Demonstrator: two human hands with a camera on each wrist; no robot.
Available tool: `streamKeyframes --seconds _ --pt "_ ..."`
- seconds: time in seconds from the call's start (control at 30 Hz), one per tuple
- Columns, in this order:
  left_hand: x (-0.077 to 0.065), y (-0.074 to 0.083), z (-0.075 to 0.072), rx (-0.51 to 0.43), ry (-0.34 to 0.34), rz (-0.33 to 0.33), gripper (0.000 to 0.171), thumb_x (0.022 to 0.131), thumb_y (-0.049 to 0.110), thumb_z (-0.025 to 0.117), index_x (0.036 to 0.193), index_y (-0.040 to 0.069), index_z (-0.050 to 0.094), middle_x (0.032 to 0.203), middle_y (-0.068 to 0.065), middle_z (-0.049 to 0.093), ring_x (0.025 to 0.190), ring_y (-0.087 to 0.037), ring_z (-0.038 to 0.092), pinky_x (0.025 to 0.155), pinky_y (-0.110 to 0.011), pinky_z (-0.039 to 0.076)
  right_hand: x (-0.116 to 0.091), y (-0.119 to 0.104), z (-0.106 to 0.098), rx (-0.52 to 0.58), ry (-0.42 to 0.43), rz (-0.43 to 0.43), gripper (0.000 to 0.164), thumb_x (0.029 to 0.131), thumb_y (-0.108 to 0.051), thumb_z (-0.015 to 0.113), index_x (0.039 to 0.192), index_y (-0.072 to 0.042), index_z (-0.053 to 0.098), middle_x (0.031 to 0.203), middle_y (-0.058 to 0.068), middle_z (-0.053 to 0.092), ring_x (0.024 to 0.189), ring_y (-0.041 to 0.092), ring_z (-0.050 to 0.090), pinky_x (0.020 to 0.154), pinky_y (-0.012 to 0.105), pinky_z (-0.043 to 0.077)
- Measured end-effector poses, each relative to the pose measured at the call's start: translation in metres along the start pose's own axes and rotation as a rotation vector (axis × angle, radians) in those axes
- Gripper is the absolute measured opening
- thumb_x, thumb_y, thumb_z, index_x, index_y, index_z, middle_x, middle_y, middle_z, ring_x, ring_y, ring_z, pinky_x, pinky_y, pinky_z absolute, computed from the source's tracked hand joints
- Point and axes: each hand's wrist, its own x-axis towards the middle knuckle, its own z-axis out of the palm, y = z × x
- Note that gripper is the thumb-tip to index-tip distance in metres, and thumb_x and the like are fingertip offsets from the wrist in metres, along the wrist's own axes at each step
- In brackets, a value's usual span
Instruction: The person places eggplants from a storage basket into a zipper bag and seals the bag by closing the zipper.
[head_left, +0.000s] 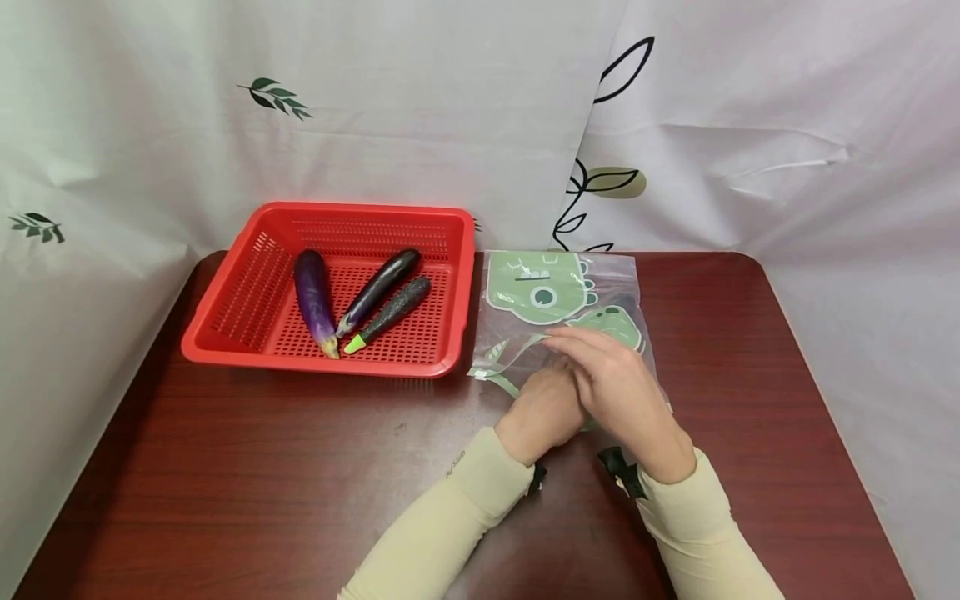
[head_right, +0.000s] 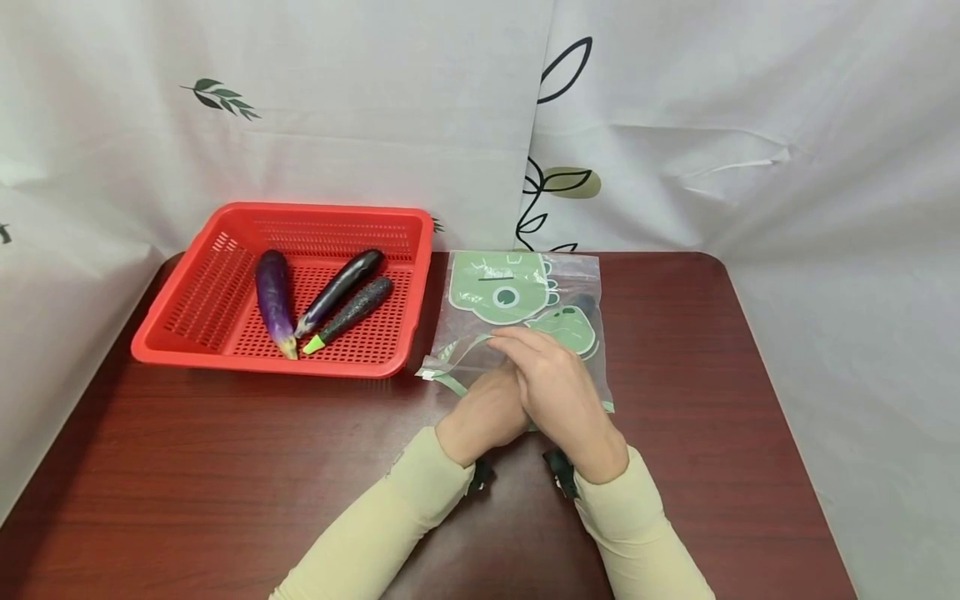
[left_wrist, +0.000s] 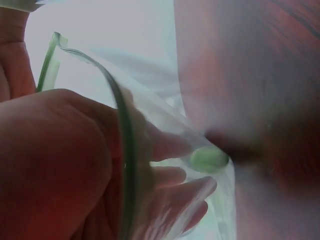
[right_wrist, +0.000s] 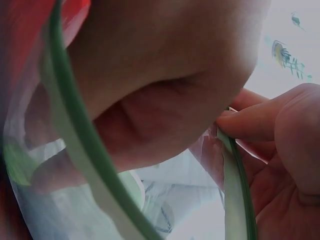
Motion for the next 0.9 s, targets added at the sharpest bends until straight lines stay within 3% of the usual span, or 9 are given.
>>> streamKeyframes --seconds 0.3,0.53,0.7,0.9 --pt "-0.005 0.000 -0.008 0.201 0.080 0.077 0.017 0.094 0.019 0.060 0.107 0.011 0.068 0.095 0.001 0.068 0.092 -0.016 0.065 0.088 -0.028 0.050 -0.001 0.001 -0.001 -0.017 -0.005 0.015 0.034 0.087 0.012 0.060 0.114 -0.003 0.074 0.118 0.009 0.071 0.112 0.026 0.066 0.098 0.042 0.050" --pt "-0.012 0.000 -0.019 0.346 0.087 0.161 0.016 0.095 0.020 0.058 0.100 0.013 0.072 0.100 0.001 0.065 0.089 -0.017 0.061 0.083 -0.028 0.050 -0.002 0.003 -0.002 -0.011 0.001 0.014 0.037 0.086 0.016 0.059 0.115 -0.002 0.073 0.119 0.009 0.071 0.113 0.027 0.066 0.098 0.042 0.049" --pt "-0.017 0.000 -0.030 0.343 0.054 0.178 0.019 0.097 0.016 0.054 0.105 0.015 0.072 0.103 0.001 0.065 0.092 -0.017 0.062 0.085 -0.029 0.051 -0.002 0.003 -0.002 -0.013 0.004 0.025 0.038 0.085 0.017 0.060 0.114 -0.002 0.074 0.119 0.008 0.071 0.113 0.027 0.065 0.098 0.043 0.049" --pt "-0.024 -0.003 -0.044 0.259 0.025 0.189 0.016 0.095 0.013 0.058 0.103 0.017 0.070 0.094 0.003 0.066 0.087 -0.015 0.064 0.081 -0.029 0.050 -0.001 0.002 -0.004 -0.009 -0.003 0.040 0.033 0.087 0.013 0.065 0.114 -0.003 0.074 0.118 0.009 0.071 0.113 0.027 0.065 0.098 0.043 0.050"
